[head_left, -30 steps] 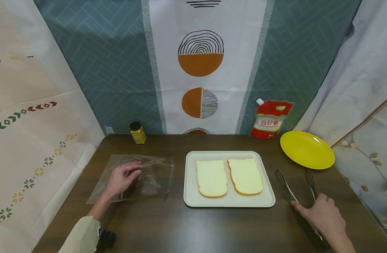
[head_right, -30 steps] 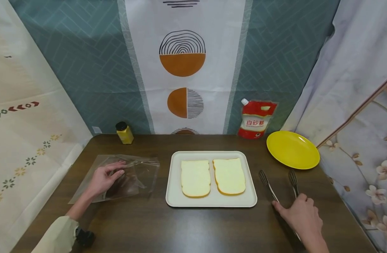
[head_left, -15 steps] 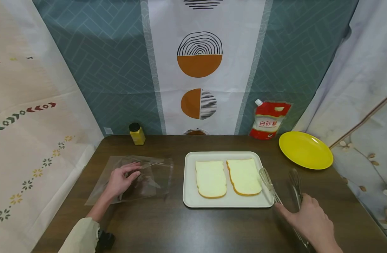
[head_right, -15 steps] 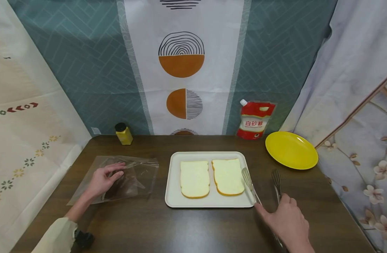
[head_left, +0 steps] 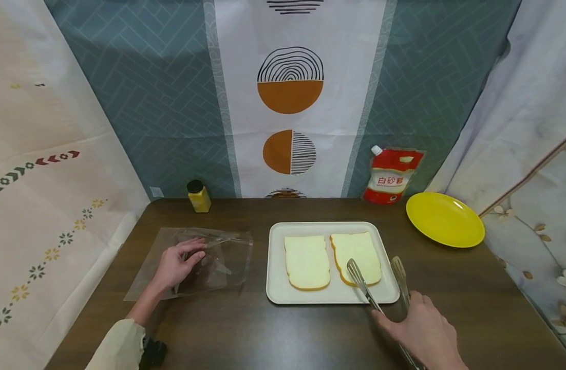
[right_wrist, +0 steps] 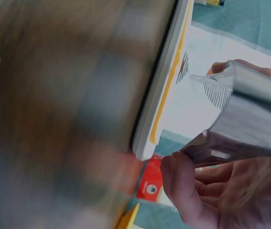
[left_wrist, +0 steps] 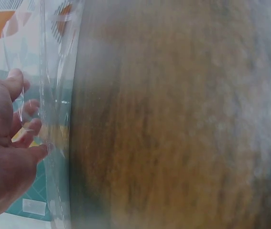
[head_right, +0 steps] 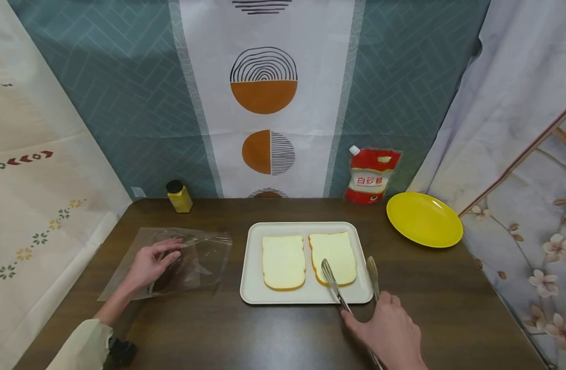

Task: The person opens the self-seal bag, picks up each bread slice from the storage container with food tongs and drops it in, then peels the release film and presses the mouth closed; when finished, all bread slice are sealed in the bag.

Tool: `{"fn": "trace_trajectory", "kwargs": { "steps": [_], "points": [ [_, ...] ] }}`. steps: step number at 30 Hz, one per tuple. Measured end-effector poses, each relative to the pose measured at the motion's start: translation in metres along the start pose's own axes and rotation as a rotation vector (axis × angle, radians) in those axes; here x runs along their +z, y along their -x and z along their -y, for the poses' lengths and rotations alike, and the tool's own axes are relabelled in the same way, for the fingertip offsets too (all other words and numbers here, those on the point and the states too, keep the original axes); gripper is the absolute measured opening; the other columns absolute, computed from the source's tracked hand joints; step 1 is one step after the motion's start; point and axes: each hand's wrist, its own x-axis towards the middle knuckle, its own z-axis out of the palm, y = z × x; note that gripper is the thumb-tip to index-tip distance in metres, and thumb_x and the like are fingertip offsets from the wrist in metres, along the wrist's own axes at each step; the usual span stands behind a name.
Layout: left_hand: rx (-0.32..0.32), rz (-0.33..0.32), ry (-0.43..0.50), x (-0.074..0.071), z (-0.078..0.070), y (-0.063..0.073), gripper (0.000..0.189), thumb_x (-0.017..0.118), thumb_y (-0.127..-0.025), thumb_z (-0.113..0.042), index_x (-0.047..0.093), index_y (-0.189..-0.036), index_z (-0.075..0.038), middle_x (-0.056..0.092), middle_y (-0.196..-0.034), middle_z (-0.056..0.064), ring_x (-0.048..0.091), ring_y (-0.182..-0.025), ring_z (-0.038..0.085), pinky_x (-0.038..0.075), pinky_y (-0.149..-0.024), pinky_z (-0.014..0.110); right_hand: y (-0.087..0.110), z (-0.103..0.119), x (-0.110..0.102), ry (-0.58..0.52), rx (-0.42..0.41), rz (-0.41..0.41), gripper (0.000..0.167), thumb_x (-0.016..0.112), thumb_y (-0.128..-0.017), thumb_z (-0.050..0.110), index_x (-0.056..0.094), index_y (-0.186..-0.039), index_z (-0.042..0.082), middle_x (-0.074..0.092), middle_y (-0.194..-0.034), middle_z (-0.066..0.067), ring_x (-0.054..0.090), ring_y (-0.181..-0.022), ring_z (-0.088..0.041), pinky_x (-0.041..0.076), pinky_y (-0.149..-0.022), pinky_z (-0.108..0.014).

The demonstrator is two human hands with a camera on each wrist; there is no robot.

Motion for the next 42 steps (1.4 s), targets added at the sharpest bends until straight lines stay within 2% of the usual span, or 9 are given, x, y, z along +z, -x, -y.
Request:
{"fn": "trace_trajectory", "kwargs": {
  "steps": [5,12,23,30,42],
  "points": [
    [0.001,-0.001,-0.001,0.001,0.000,0.000,0.019,0.072,-0.092,-0.006,0.075,-0.110,0.001,0.068,-0.124,0.016,0.056,-0.123,0.038,0.037,-0.093,0.012,0.004,0.008,0.009,-0.012,-0.026,-0.056,0.116,0.067,-0.067,0.084,0.048,-0.117,-0.019,0.060,-0.099,-0.028,0.062,-0.078,-0.044,0.050,-0.059,-0.058],
    [0.011,-0.004,0.020,0.001,0.001,-0.001,0.018,0.073,-0.092,-0.005,0.075,-0.108,0.001,0.068,-0.123,0.018,0.056,-0.123,0.040,0.030,-0.092,0.003,0.006,0.018,0.017,-0.010,-0.033,-0.077,0.096,0.072,-0.066,0.079,0.050,-0.096,-0.009,0.053,-0.080,-0.015,0.057,-0.062,-0.033,0.047,-0.050,-0.050],
    [0.001,0.004,0.013,0.000,0.003,0.001,0.019,0.073,-0.092,-0.007,0.076,-0.110,-0.001,0.067,-0.125,0.016,0.055,-0.124,0.039,0.030,-0.092,0.005,-0.001,0.029,0.027,0.002,-0.067,-0.123,0.091,0.077,-0.069,0.070,0.049,-0.095,-0.013,0.049,-0.077,-0.018,0.055,-0.059,-0.034,0.046,-0.048,-0.050],
    [0.002,0.004,0.017,0.001,0.004,0.000,0.019,0.073,-0.092,-0.007,0.076,-0.110,-0.001,0.067,-0.125,0.016,0.054,-0.125,0.039,0.030,-0.093,0.005,-0.003,0.030,0.030,-0.018,-0.078,-0.113,0.075,0.078,-0.075,0.060,0.049,-0.086,-0.009,0.046,-0.074,-0.016,0.053,-0.055,-0.032,0.045,-0.047,-0.050],
    [0.017,-0.001,0.025,0.002,0.004,-0.001,0.019,0.073,-0.092,-0.005,0.075,-0.109,0.001,0.068,-0.124,0.016,0.055,-0.124,0.039,0.029,-0.093,0.004,-0.003,0.029,0.034,-0.010,-0.154,-0.174,0.061,0.079,-0.075,0.045,0.048,-0.078,-0.006,0.043,-0.068,-0.014,0.050,-0.050,-0.031,0.044,-0.043,-0.048]
  ]
}}
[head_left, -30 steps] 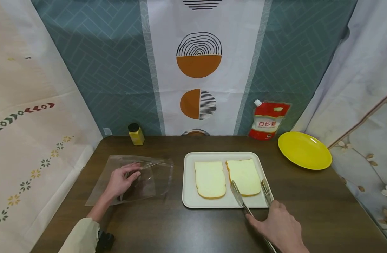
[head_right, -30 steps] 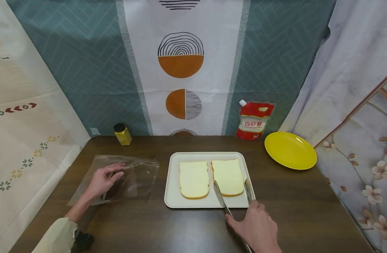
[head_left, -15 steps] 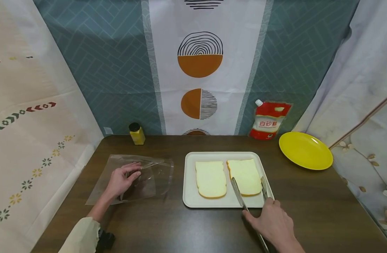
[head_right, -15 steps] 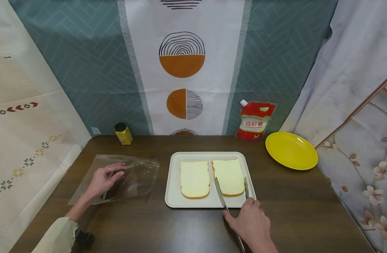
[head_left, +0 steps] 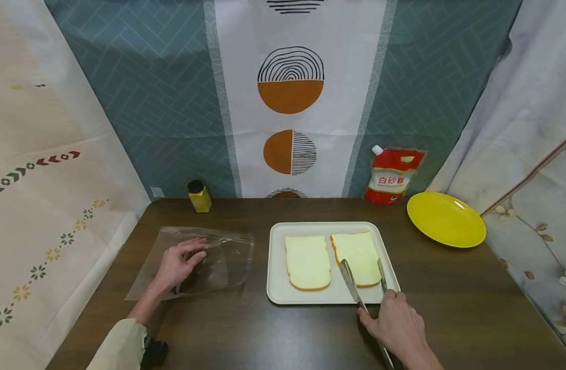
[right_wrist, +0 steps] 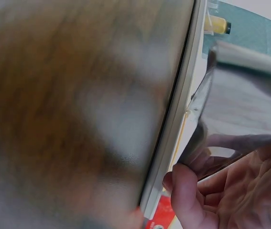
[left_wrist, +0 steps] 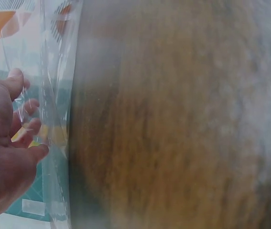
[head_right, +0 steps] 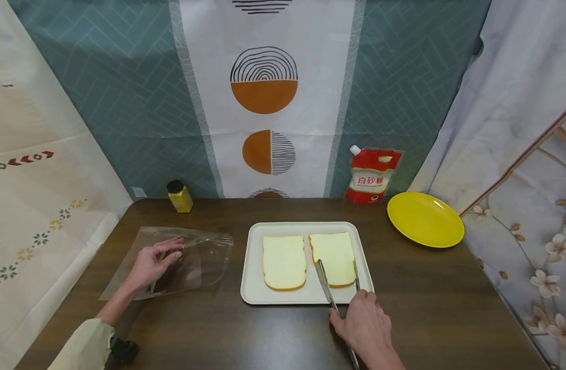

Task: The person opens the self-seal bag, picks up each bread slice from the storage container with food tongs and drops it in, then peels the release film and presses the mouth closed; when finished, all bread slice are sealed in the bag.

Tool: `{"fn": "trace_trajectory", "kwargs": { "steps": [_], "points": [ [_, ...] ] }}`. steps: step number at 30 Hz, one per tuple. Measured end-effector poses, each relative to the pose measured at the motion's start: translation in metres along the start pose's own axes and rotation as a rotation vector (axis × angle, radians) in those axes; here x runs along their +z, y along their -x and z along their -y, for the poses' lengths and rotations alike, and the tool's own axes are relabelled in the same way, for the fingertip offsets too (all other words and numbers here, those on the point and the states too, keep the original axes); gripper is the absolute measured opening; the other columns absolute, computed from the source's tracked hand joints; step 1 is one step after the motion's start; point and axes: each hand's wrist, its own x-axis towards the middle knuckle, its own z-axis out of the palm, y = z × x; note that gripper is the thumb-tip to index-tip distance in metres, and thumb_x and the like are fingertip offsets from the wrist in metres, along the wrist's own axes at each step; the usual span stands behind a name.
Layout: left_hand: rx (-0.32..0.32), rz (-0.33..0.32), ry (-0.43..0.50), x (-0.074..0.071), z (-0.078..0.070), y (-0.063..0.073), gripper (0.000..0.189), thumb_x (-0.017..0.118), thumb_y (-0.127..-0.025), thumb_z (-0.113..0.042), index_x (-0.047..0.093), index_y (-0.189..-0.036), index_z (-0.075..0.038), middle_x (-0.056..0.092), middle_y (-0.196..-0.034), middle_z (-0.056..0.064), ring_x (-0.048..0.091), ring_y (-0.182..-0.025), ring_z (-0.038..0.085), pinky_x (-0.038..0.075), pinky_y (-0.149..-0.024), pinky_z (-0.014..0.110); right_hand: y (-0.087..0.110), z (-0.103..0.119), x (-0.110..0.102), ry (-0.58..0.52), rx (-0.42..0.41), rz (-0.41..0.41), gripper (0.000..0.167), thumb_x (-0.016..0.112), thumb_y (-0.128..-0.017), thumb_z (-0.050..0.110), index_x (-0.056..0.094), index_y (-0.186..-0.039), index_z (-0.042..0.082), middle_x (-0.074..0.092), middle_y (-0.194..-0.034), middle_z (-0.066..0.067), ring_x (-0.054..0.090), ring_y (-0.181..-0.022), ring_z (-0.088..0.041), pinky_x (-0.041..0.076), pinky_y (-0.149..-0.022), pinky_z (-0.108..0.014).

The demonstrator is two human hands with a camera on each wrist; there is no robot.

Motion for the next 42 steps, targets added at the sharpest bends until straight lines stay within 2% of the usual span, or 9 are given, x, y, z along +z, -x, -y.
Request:
{"fn": "trace_trajectory", "kwargs": {
  "steps": [6,14,28,32,37,42],
  "points": [
    [0.008,-0.008,0.002,0.001,0.001,0.000,0.018,0.073,-0.091,-0.004,0.075,-0.109,0.001,0.068,-0.123,0.017,0.055,-0.124,0.040,0.028,-0.093,0.003,0.001,-0.001,0.001,0.006,-0.018,-0.021,0.057,0.079,-0.076,0.042,0.048,-0.078,-0.006,0.043,-0.068,-0.013,0.050,-0.049,-0.030,0.043,-0.042,-0.046],
    [0.021,-0.015,0.004,0.002,0.002,0.001,0.018,0.073,-0.090,-0.002,0.075,-0.108,0.002,0.068,-0.122,0.018,0.055,-0.123,0.041,0.029,-0.092,0.002,0.000,-0.008,0.001,-0.010,-0.039,-0.017,0.042,0.076,-0.082,0.030,0.051,-0.076,-0.003,0.045,-0.065,-0.009,0.046,-0.045,-0.024,0.040,-0.038,-0.042],
    [-0.004,-0.002,0.002,0.000,0.000,0.001,0.019,0.073,-0.091,-0.003,0.075,-0.109,0.002,0.067,-0.123,0.018,0.054,-0.124,0.041,0.028,-0.092,0.002,0.002,-0.023,-0.006,0.021,-0.097,-0.060,0.045,0.075,-0.085,0.023,0.058,-0.109,-0.011,0.053,-0.078,-0.011,0.051,-0.056,-0.023,0.041,-0.039,-0.043],
    [-0.015,0.005,0.000,-0.001,-0.001,0.001,0.020,0.073,-0.091,-0.004,0.075,-0.110,0.002,0.067,-0.124,0.018,0.054,-0.125,0.041,0.028,-0.093,0.003,0.000,-0.027,-0.008,0.011,-0.157,-0.145,0.043,0.077,-0.083,0.018,0.061,-0.112,-0.008,0.054,-0.081,-0.009,0.050,-0.058,-0.022,0.039,-0.039,-0.040],
    [-0.024,0.008,-0.007,-0.002,-0.002,0.002,0.020,0.073,-0.092,-0.006,0.075,-0.110,0.001,0.067,-0.124,0.017,0.054,-0.125,0.040,0.029,-0.093,0.005,-0.004,-0.025,-0.008,-0.003,-0.276,-0.283,0.039,0.080,-0.078,0.013,0.066,-0.111,-0.002,0.056,-0.084,-0.006,0.051,-0.064,-0.021,0.039,-0.041,-0.037],
    [-0.028,0.014,-0.002,-0.002,-0.003,0.002,0.020,0.073,-0.092,-0.006,0.075,-0.111,0.001,0.066,-0.125,0.018,0.053,-0.126,0.040,0.029,-0.094,0.005,-0.011,-0.016,-0.012,0.016,-0.377,-0.299,0.042,0.082,-0.075,0.010,0.067,-0.112,0.000,0.058,-0.087,-0.004,0.054,-0.073,-0.022,0.039,-0.043,-0.034]
  ]
}}
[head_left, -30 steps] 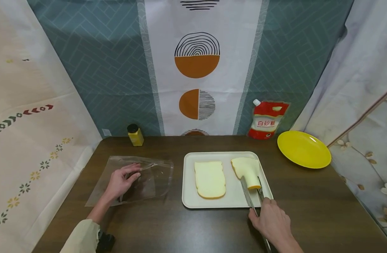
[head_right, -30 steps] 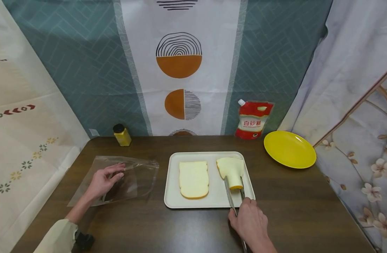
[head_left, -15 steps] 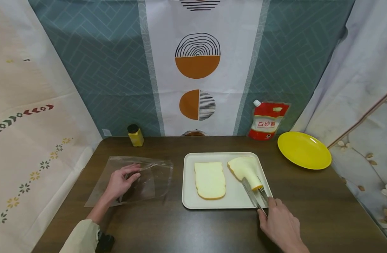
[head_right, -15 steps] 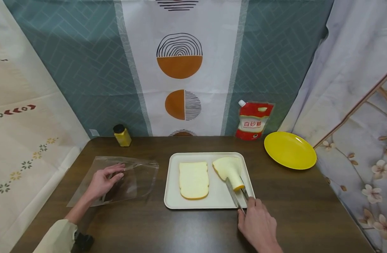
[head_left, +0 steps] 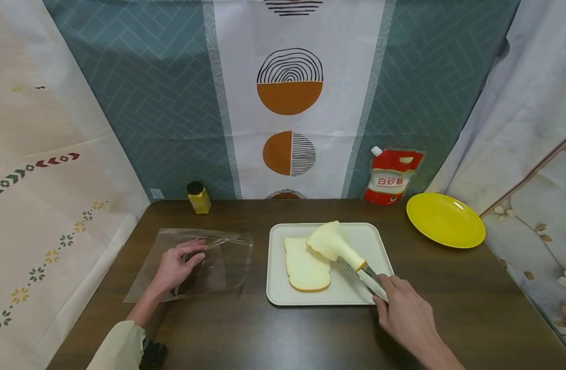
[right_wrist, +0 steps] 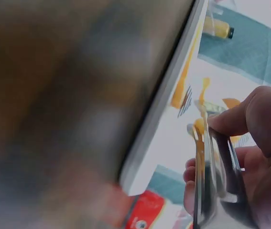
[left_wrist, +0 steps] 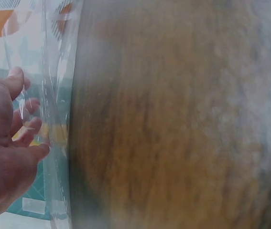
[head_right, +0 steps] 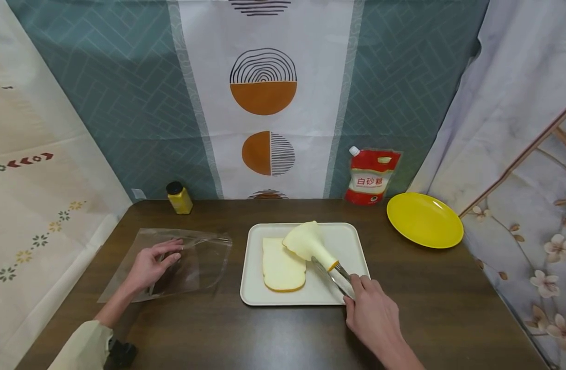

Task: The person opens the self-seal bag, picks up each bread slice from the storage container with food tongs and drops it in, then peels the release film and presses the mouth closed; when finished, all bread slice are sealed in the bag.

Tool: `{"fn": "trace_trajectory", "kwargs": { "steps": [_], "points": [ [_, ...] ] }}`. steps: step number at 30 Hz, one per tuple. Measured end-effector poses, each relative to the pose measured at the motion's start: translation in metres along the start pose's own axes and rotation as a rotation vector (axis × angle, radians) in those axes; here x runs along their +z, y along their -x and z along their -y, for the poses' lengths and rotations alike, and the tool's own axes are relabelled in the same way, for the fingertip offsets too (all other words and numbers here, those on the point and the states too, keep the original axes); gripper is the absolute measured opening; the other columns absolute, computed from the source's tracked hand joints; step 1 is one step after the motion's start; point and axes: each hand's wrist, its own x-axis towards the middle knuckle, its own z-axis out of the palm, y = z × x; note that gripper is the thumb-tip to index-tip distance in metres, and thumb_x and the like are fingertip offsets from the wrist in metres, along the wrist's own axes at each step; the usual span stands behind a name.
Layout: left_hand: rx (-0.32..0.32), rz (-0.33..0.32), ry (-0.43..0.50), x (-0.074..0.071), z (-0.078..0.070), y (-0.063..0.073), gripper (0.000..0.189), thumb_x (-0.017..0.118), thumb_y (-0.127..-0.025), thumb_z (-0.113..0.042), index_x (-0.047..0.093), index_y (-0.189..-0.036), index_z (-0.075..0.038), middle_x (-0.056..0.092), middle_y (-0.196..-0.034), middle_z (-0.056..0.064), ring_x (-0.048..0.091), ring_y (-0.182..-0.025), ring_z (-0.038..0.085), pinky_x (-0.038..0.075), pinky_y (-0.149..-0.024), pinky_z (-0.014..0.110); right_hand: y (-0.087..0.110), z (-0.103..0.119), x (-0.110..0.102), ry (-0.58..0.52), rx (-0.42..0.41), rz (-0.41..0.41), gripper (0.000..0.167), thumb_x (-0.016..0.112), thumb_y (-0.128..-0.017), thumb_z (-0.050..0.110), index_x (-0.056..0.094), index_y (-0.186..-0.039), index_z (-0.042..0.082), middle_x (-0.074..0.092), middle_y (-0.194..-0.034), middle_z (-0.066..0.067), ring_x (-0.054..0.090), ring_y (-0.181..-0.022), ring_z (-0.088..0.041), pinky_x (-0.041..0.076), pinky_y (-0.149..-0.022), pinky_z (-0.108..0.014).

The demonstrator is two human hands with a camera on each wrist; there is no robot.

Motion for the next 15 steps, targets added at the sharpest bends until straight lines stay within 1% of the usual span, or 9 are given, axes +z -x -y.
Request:
{"fn": "trace_trajectory", "kwargs": {
  "steps": [6,7,10,12,13,14,15],
  "points": [
    [-0.003,0.013,0.002,-0.002,-0.001,0.000,0.021,0.072,-0.093,-0.007,0.074,-0.112,0.002,0.066,-0.127,0.018,0.053,-0.127,0.040,0.032,-0.097,0.010,-0.018,0.012,0.001,-0.004,-0.176,-0.029,0.042,0.083,-0.071,0.009,0.067,-0.110,0.004,0.054,-0.083,0.003,0.051,-0.071,-0.017,0.036,-0.042,-0.029],
    [-0.008,0.017,0.001,-0.002,-0.002,0.000,0.022,0.072,-0.093,-0.008,0.074,-0.113,0.001,0.065,-0.127,0.018,0.052,-0.127,0.040,0.036,-0.099,0.015,-0.021,0.015,0.001,-0.006,-0.203,-0.028,0.041,0.082,-0.071,0.009,0.066,-0.108,0.006,0.052,-0.081,0.005,0.050,-0.070,-0.016,0.036,-0.042,-0.027],
    [-0.012,0.022,0.013,-0.002,-0.002,0.000,0.022,0.071,-0.094,-0.009,0.074,-0.113,0.001,0.065,-0.127,0.017,0.051,-0.128,0.039,0.035,-0.099,0.014,-0.033,0.026,0.002,-0.014,-0.261,0.014,0.039,0.082,-0.072,0.010,0.066,-0.108,0.007,0.050,-0.080,0.006,0.048,-0.069,-0.015,0.035,-0.043,-0.025],
    [-0.012,0.022,0.022,-0.002,-0.002,-0.001,0.022,0.072,-0.093,-0.008,0.074,-0.113,0.001,0.066,-0.127,0.017,0.051,-0.129,0.039,0.032,-0.098,0.010,-0.041,0.035,0.003,-0.013,-0.296,0.044,0.038,0.081,-0.073,0.009,0.065,-0.107,0.007,0.050,-0.080,0.005,0.047,-0.068,-0.015,0.035,-0.043,-0.025],
    [-0.012,0.023,0.021,-0.002,-0.001,-0.001,0.022,0.072,-0.093,-0.009,0.074,-0.113,0.000,0.066,-0.127,0.017,0.051,-0.129,0.039,0.032,-0.098,0.010,-0.045,0.040,0.004,-0.009,-0.313,0.059,0.038,0.082,-0.074,0.010,0.065,-0.107,0.007,0.050,-0.080,0.005,0.047,-0.068,-0.016,0.036,-0.043,-0.025],
    [-0.006,0.021,0.025,-0.002,-0.001,-0.001,0.022,0.072,-0.093,-0.008,0.074,-0.113,0.000,0.066,-0.127,0.017,0.051,-0.129,0.039,0.028,-0.095,0.006,-0.049,0.044,0.005,-0.007,-0.327,0.078,0.039,0.082,-0.074,0.011,0.065,-0.109,0.007,0.052,-0.082,0.003,0.048,-0.069,-0.017,0.037,-0.044,-0.026],
    [-0.003,0.021,0.023,-0.002,-0.001,-0.001,0.022,0.072,-0.093,-0.008,0.075,-0.113,-0.001,0.066,-0.127,0.016,0.051,-0.129,0.039,0.028,-0.095,0.006,-0.052,0.048,0.007,-0.006,-0.342,0.095,0.039,0.083,-0.074,0.012,0.066,-0.109,0.007,0.053,-0.082,0.002,0.049,-0.069,-0.017,0.038,-0.044,-0.027]
  ]
}}
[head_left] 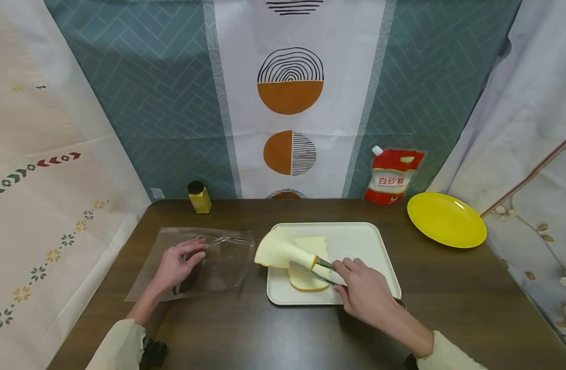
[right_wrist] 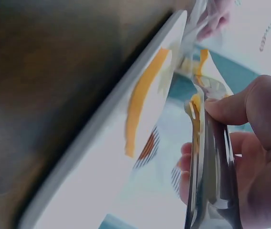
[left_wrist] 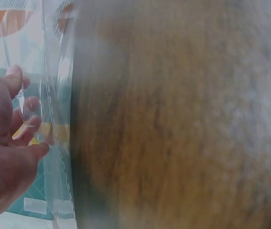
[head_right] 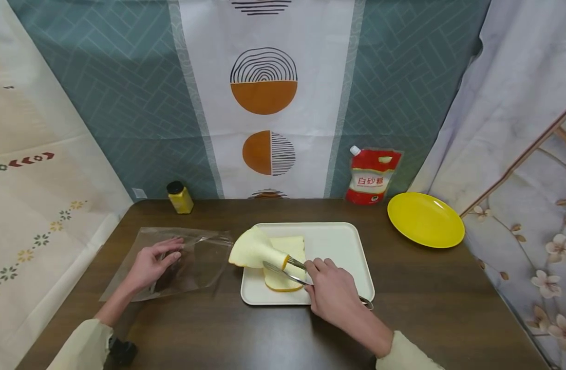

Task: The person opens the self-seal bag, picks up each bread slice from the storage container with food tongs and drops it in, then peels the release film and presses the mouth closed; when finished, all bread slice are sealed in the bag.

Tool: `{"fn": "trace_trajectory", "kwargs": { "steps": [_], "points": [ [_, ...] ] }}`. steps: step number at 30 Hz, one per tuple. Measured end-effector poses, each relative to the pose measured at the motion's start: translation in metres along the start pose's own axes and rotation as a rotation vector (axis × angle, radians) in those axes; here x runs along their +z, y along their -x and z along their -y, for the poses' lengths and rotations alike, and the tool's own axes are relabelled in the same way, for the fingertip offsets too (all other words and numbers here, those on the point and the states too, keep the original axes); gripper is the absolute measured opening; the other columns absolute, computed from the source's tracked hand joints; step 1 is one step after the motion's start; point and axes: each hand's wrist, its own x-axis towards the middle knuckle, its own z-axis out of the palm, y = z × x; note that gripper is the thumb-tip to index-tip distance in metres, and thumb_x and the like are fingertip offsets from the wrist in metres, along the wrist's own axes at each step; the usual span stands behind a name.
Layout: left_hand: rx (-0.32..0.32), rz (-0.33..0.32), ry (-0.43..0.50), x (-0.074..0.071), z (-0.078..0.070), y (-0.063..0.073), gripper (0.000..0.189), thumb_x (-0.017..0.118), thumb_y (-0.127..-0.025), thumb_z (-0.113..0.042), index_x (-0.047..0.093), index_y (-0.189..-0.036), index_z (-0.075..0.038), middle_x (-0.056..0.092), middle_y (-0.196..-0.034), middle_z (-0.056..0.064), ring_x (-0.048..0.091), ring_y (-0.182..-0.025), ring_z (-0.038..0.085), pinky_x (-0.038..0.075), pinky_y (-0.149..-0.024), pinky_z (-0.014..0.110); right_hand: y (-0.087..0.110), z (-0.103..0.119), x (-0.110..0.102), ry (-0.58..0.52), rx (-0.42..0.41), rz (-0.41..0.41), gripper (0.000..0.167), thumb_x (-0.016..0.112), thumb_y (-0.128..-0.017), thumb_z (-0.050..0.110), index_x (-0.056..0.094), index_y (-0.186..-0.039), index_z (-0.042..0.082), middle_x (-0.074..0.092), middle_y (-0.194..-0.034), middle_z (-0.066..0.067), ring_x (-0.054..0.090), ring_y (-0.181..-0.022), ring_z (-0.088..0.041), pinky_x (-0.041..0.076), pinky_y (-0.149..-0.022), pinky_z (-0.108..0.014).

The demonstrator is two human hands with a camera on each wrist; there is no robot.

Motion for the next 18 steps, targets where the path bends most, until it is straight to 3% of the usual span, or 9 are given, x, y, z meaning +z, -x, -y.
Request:
{"fn": "trace_trajectory", "kwargs": {
  "steps": [4,7,10,18],
  "points": [
    [0.005,0.000,-0.016,0.000,0.001,0.000,0.022,0.071,-0.094,-0.009,0.075,-0.114,-0.001,0.066,-0.127,0.015,0.051,-0.129,0.038,0.033,-0.098,0.012,-0.018,0.010,0.005,0.000,-0.063,0.046,0.038,0.083,-0.075,0.015,0.065,-0.107,0.007,0.055,-0.084,0.001,0.052,-0.070,-0.019,0.042,-0.046,-0.030],
    [0.008,0.003,-0.028,0.000,0.001,0.000,0.022,0.071,-0.094,-0.010,0.074,-0.114,0.000,0.066,-0.127,0.016,0.052,-0.128,0.039,0.041,-0.104,0.034,-0.029,0.017,0.008,-0.009,-0.092,0.075,0.034,0.082,-0.077,0.015,0.065,-0.105,0.008,0.056,-0.084,0.000,0.053,-0.071,-0.020,0.043,-0.047,-0.031],
    [0.007,0.008,-0.030,-0.001,0.000,-0.001,0.022,0.072,-0.093,-0.009,0.074,-0.113,0.001,0.066,-0.127,0.017,0.052,-0.128,0.040,0.040,-0.101,0.057,-0.039,0.021,0.012,-0.025,-0.104,0.108,0.032,0.082,-0.078,0.016,0.066,-0.105,0.009,0.058,-0.086,0.000,0.054,-0.073,-0.020,0.044,-0.048,-0.031],
    [0.014,0.000,-0.037,0.000,0.000,-0.002,0.021,0.073,-0.091,-0.002,0.074,-0.111,0.003,0.066,-0.125,0.019,0.053,-0.126,0.042,0.039,-0.099,0.062,-0.064,0.032,0.020,-0.047,-0.140,0.194,0.028,0.080,-0.082,0.018,0.067,-0.105,0.009,0.061,-0.089,0.000,0.055,-0.074,-0.020,0.043,-0.047,-0.031]
  ]
}}
